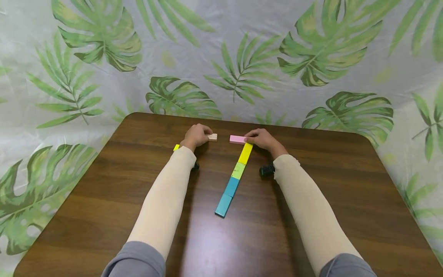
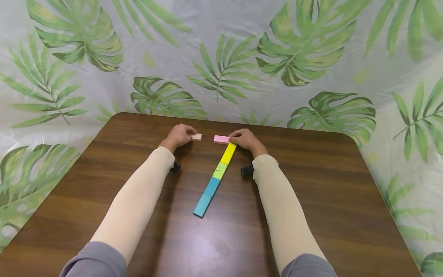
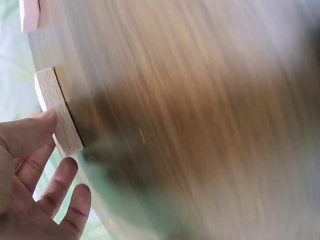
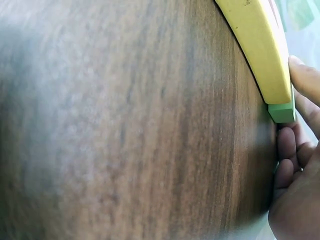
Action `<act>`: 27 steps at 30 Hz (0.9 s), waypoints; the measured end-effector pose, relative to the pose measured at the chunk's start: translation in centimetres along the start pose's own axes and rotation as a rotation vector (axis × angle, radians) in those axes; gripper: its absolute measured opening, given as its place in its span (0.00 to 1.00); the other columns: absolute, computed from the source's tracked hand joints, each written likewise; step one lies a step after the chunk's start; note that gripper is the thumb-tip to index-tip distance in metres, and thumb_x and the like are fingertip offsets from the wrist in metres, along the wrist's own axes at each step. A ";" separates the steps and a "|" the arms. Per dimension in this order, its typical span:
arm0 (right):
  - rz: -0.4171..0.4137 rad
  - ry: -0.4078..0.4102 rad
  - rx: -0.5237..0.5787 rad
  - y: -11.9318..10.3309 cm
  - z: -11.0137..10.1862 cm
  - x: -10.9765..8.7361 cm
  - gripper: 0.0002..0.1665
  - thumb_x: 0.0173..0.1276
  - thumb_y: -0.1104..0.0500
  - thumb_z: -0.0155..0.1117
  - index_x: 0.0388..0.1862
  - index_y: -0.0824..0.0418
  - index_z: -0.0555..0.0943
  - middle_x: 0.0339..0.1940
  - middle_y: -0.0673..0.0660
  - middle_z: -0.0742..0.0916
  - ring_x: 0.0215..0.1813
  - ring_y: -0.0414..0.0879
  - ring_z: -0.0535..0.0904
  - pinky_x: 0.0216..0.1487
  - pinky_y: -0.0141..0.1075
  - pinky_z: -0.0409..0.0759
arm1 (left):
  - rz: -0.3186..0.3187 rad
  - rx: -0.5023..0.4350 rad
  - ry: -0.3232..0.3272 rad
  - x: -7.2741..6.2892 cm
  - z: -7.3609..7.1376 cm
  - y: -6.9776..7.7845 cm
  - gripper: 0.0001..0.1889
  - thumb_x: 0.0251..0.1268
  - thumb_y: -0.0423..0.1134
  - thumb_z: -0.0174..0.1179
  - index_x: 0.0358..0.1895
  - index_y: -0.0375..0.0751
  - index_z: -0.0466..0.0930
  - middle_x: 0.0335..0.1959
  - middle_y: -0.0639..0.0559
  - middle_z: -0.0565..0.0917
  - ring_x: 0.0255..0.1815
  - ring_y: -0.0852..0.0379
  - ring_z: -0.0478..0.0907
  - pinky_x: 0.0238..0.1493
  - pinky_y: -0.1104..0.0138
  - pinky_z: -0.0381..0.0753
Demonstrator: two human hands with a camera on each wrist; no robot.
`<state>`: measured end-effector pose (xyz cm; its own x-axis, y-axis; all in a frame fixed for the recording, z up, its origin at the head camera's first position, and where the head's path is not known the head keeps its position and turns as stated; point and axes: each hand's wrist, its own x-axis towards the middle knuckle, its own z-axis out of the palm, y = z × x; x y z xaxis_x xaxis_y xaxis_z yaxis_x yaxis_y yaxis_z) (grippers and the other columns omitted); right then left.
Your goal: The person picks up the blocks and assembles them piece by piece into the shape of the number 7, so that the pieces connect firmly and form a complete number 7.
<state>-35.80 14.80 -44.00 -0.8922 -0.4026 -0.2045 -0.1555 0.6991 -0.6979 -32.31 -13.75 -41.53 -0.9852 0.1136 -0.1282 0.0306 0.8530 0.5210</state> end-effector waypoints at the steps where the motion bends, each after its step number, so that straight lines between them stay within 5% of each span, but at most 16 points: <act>1: -0.001 0.000 -0.005 0.0 0.0 0.0 0.23 0.76 0.51 0.57 0.63 0.61 0.79 0.71 0.65 0.74 0.73 0.61 0.67 0.71 0.55 0.69 | 0.001 -0.008 0.001 0.1 0.3 0.1 0.20 0.66 0.33 0.56 0.59 0.50 0.83 0.64 0.47 0.81 0.64 0.45 0.75 0.65 0.52 0.75; 10: 0.006 0.003 -0.016 0.0 0.0 0.3 0.23 0.76 0.50 0.57 0.63 0.61 0.79 0.70 0.65 0.75 0.70 0.61 0.69 0.69 0.54 0.70 | 0.053 -0.107 0.022 0.8 1.9 1.5 0.18 0.66 0.32 0.59 0.58 0.44 0.84 0.61 0.45 0.83 0.64 0.44 0.75 0.66 0.57 0.74; 27: 0.029 -0.001 0.005 -0.2 0.0 0.2 0.23 0.75 0.50 0.58 0.62 0.60 0.80 0.72 0.64 0.73 0.73 0.61 0.66 0.71 0.55 0.68 | 0.064 -0.154 0.051 1.5 3.1 1.6 0.17 0.67 0.35 0.60 0.58 0.44 0.83 0.61 0.46 0.83 0.67 0.45 0.73 0.69 0.58 0.72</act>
<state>-35.95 14.63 -43.91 -0.8961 -0.3827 -0.2250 -0.1277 0.7076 -0.6950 -33.19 -10.63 -43.45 -0.9895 0.1357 -0.0492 0.0714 0.7563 0.6504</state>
